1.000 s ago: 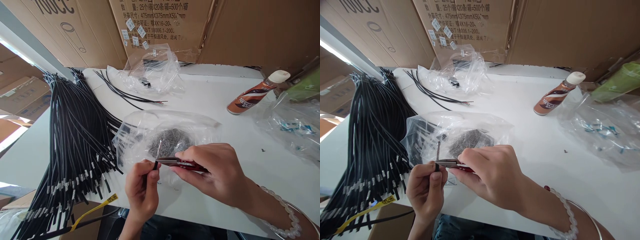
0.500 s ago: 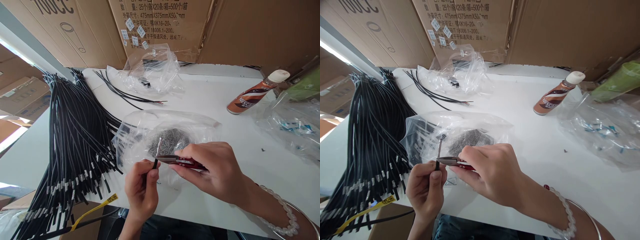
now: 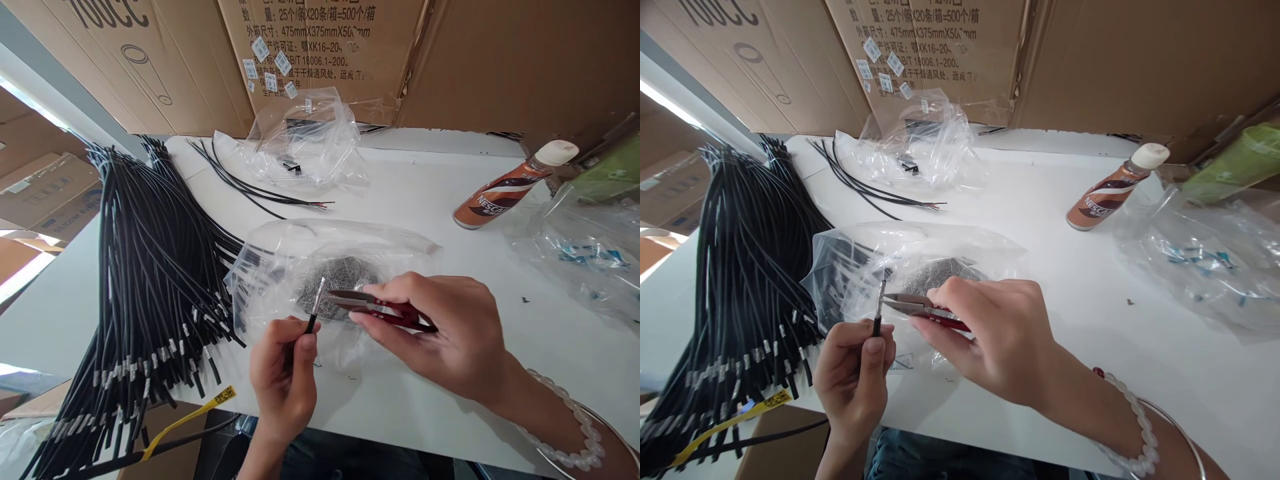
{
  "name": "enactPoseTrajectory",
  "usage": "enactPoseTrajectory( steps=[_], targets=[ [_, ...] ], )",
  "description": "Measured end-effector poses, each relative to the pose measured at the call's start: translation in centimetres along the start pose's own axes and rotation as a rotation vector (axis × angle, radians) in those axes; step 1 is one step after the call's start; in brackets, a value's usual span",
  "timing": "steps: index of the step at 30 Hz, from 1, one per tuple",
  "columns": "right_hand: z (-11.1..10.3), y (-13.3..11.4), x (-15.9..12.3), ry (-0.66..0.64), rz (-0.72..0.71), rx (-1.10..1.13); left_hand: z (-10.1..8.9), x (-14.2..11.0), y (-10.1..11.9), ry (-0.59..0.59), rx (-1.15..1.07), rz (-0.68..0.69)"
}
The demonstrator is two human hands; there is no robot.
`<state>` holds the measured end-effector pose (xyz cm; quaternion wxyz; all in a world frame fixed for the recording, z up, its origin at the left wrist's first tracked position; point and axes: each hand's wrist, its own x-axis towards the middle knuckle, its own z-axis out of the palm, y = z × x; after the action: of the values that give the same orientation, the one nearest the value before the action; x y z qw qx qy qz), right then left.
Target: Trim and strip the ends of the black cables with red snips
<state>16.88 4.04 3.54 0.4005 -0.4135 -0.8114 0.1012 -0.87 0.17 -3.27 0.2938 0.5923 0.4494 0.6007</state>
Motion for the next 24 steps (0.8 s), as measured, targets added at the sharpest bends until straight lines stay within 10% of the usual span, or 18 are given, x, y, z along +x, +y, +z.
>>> enactPoseTrajectory(
  steps=[24],
  targets=[
    [0.72,0.24,-0.21,-0.074,-0.053,0.046,0.08,0.11,0.14,0.016,-0.047,-0.032]
  ],
)
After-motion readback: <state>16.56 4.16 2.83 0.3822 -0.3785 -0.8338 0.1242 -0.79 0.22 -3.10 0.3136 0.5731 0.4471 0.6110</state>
